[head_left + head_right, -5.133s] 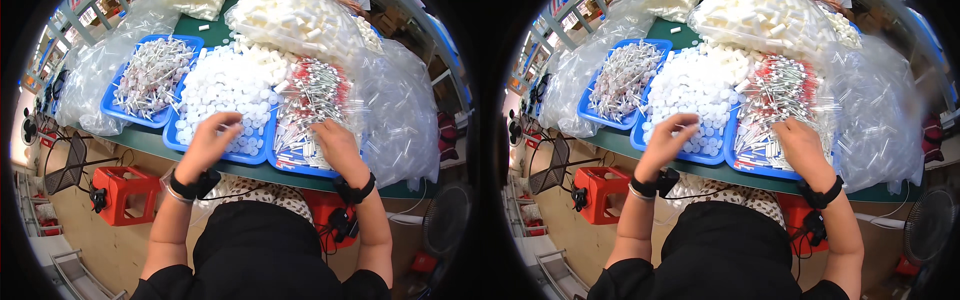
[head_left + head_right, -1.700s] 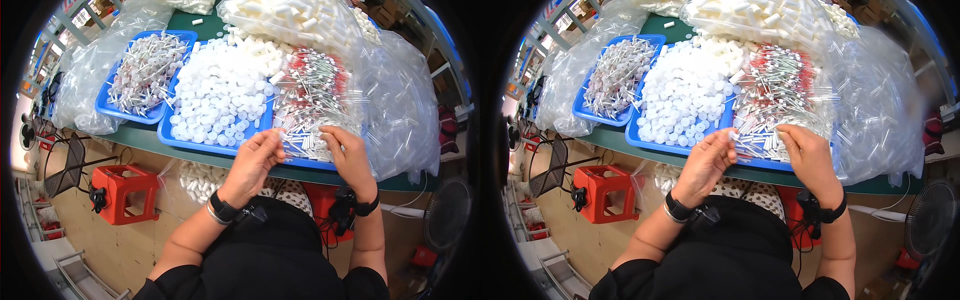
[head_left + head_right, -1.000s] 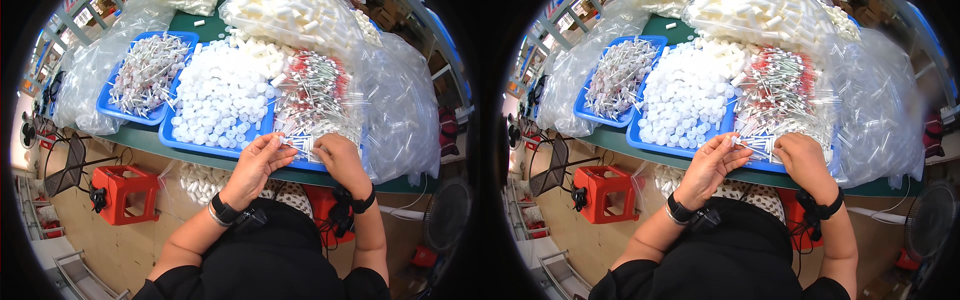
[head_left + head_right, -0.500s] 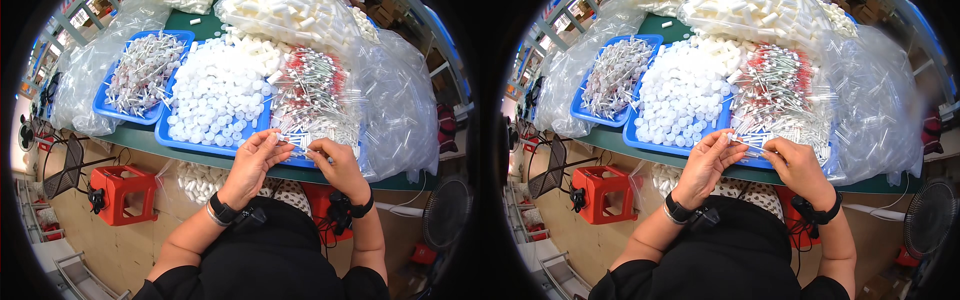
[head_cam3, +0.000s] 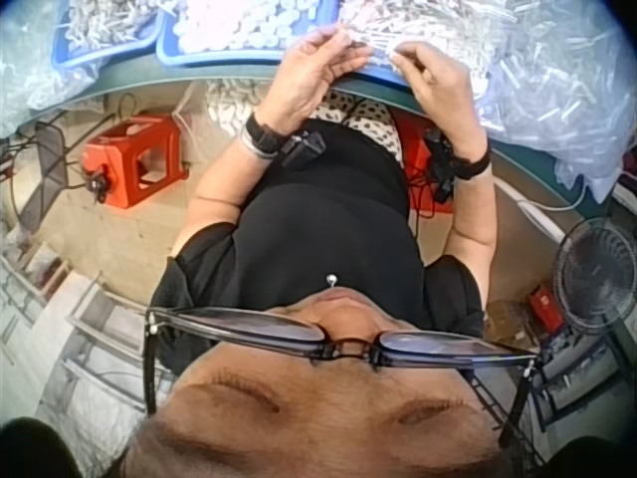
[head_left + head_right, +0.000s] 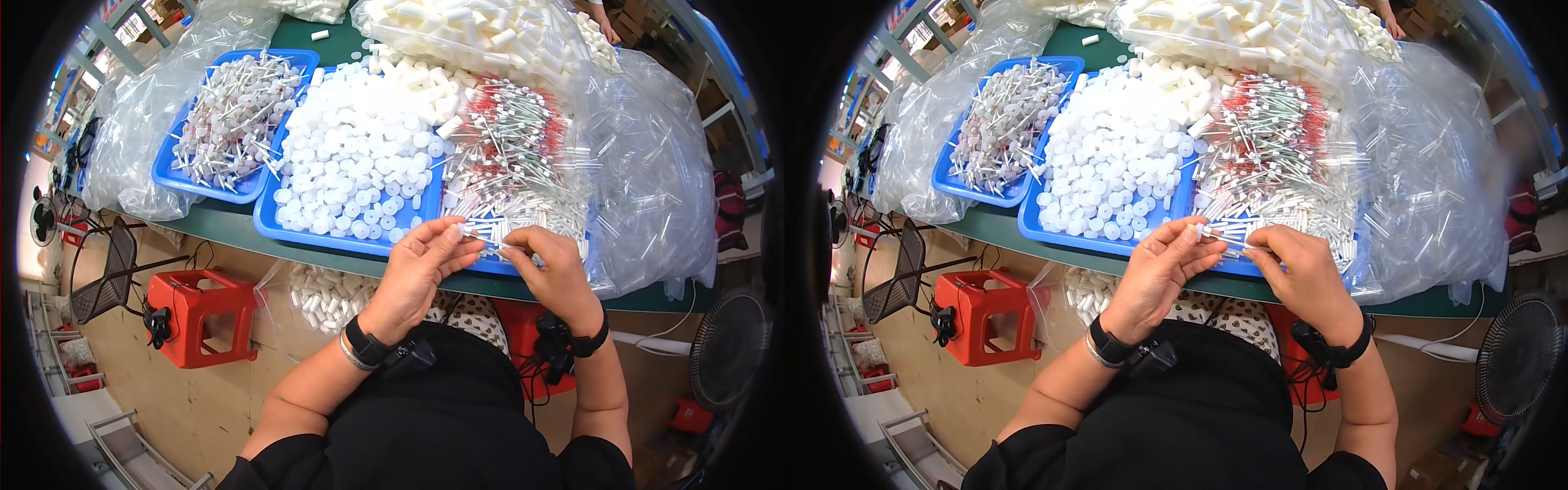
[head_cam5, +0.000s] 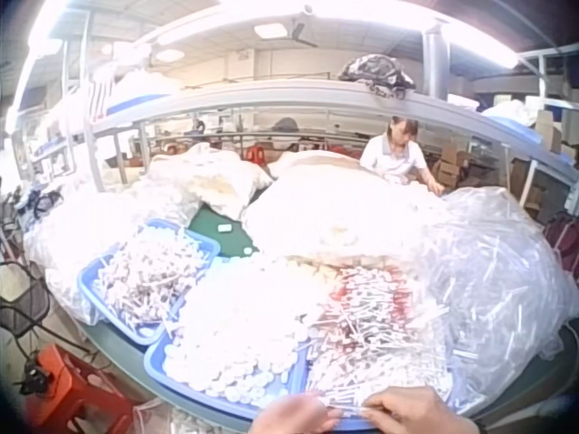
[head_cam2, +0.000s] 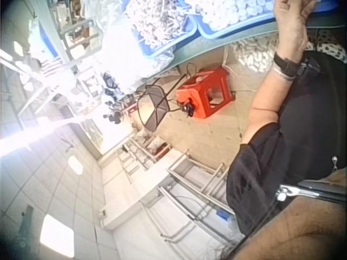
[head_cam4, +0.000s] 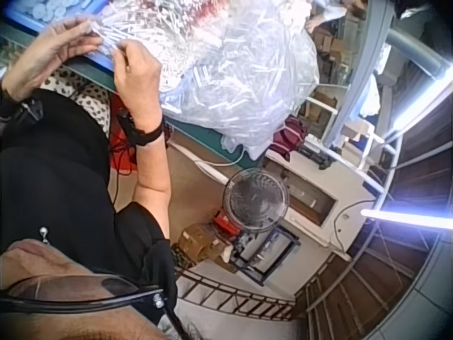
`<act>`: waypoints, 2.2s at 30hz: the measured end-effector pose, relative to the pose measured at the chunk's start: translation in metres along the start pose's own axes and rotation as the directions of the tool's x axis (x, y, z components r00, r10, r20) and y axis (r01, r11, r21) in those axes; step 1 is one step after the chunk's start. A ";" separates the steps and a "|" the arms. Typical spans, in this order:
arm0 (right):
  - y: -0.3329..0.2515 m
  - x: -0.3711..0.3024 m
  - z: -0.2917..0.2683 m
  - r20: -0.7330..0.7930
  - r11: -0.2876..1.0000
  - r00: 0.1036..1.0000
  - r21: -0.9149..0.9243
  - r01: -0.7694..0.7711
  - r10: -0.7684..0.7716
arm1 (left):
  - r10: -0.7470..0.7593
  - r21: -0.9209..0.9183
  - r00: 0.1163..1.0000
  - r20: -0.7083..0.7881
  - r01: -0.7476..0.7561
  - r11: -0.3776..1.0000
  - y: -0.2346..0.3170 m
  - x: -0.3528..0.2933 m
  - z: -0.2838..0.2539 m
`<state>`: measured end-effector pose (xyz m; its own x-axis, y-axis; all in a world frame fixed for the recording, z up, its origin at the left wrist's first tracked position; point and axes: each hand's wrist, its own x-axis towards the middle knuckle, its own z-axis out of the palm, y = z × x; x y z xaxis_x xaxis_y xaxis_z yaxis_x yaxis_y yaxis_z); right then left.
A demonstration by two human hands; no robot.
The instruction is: The person repeatedly picks up small white plastic caps and metal rods from blue trays on a table. They insert the rods into the caps by hand and place the assembled units into a separate tray. The process is continuous and repetitive throughout the clip.
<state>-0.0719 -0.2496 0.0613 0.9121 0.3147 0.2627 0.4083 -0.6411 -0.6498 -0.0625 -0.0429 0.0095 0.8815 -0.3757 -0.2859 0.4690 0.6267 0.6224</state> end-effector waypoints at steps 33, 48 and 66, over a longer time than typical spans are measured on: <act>0.048 0.039 -0.006 -0.031 0.893 0.987 -0.432 0.130 -0.159 | 0.422 0.870 0.761 0.492 -0.415 -0.266 0.075 0.018 -0.049; 0.042 0.040 0.007 0.077 0.817 0.984 -0.549 0.174 -0.158 | 0.304 0.811 0.812 0.498 -0.311 -0.496 0.071 0.024 -0.049; -0.014 0.010 -0.002 0.049 0.996 0.997 -0.071 0.057 -0.054 | -0.124 -0.043 0.985 0.120 0.130 0.991 0.027 0.003 -0.020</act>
<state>-0.0680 -0.2391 0.0746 0.8861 0.3823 0.2621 0.4612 -0.6702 -0.5816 -0.0460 -0.0128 0.0108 0.8037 -0.5294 -0.2716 0.5813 0.6014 0.5481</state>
